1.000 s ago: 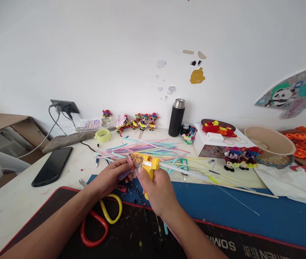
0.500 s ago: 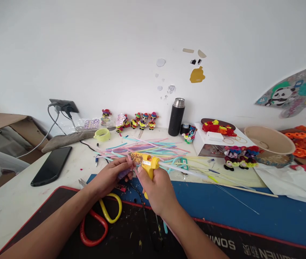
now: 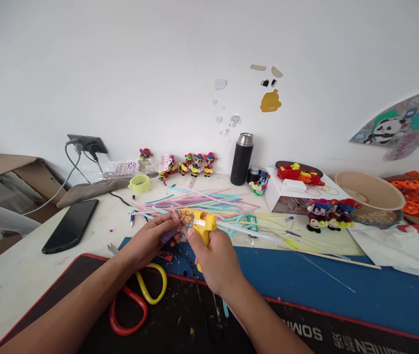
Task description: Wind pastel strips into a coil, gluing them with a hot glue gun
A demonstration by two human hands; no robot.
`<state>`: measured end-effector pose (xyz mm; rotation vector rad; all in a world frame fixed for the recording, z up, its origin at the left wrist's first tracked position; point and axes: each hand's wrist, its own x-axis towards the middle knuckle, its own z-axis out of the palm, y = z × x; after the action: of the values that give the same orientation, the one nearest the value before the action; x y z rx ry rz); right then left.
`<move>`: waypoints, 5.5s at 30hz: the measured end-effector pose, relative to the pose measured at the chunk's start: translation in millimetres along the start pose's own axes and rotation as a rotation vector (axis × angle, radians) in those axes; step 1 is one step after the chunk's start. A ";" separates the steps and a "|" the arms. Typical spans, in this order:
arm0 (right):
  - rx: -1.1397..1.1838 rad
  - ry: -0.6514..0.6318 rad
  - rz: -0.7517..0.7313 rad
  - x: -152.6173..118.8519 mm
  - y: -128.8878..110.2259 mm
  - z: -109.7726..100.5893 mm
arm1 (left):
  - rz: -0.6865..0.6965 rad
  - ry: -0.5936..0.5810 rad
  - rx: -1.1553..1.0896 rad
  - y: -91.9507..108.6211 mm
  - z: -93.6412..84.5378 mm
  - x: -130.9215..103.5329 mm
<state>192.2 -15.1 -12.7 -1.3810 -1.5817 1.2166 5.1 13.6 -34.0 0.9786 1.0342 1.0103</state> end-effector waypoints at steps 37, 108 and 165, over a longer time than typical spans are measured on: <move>-0.077 0.005 -0.040 -0.9 -2.2 -1.7 | 0.029 0.009 -0.018 -1.7 -0.2 1.4; 0.810 -0.214 0.080 17.2 10.6 -9.8 | 0.005 0.007 0.005 -1.2 0.9 0.0; 0.329 -0.088 0.050 7.3 7.0 -1.3 | 0.031 0.026 0.038 2.2 2.3 -0.8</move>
<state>194.2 -7.7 -19.5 -1.1737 -1.3362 1.5090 6.8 13.0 -31.2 1.0175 1.0657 1.0340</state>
